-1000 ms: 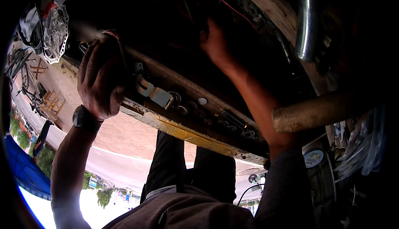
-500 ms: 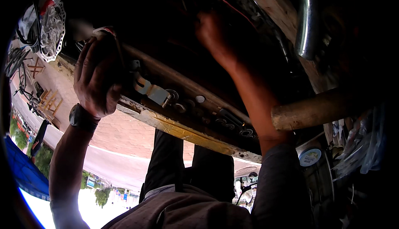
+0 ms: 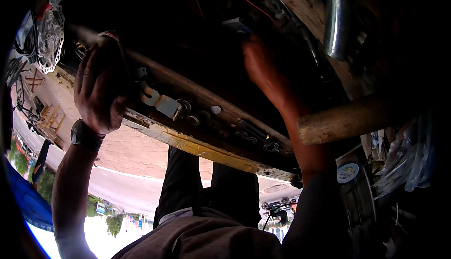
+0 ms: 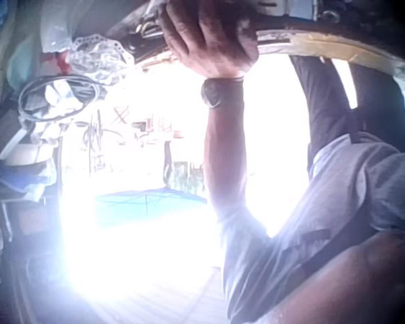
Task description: The person works on the underside of a yellow vehicle, manipulating wires and components with both hands. Later, the person uses a hammer to strike a small metal piece on the ground.
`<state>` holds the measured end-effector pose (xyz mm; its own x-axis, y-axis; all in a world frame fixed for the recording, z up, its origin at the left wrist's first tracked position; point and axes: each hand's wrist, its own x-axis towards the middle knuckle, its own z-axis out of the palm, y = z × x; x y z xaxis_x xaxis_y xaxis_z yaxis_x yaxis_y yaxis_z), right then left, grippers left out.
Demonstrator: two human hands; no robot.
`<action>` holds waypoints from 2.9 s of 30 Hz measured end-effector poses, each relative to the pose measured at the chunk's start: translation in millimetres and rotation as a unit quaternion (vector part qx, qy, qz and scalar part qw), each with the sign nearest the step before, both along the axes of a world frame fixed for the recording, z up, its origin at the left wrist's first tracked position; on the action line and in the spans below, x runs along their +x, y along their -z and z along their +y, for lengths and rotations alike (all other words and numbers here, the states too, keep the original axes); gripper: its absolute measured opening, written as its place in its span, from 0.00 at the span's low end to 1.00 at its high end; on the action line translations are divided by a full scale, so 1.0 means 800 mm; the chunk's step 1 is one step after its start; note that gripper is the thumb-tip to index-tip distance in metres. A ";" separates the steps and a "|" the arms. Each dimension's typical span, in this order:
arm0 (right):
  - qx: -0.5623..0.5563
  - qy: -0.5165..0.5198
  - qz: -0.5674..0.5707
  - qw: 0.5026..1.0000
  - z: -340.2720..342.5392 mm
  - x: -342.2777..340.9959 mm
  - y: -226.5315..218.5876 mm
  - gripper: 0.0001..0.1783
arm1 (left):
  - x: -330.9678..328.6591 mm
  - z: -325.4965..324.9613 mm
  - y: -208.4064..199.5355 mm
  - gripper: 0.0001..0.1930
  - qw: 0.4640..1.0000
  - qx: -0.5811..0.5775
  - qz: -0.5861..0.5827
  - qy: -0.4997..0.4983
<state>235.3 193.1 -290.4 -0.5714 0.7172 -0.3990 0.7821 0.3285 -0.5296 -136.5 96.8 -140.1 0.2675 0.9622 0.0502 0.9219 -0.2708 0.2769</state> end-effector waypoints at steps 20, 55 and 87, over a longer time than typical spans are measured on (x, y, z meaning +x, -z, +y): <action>0.038 0.100 0.067 0.992 0.036 -0.038 0.012 0.31 | -0.004 -0.001 0.006 0.35 1.000 -0.002 0.001 0.003; -0.155 0.196 0.069 0.966 0.042 -0.059 0.002 0.14 | -0.007 -0.011 -0.003 0.35 0.999 -0.021 0.034 -0.002; 0.016 -0.106 -0.011 0.994 0.088 -0.046 0.040 0.26 | -0.006 0.001 0.010 0.35 1.000 0.015 0.002 0.010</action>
<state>198.6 263.6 -322.2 -0.7026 0.5940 -0.3918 0.7045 0.5035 -0.5001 -141.3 97.3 -147.7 0.2863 0.9549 0.0789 0.9174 -0.2970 0.2649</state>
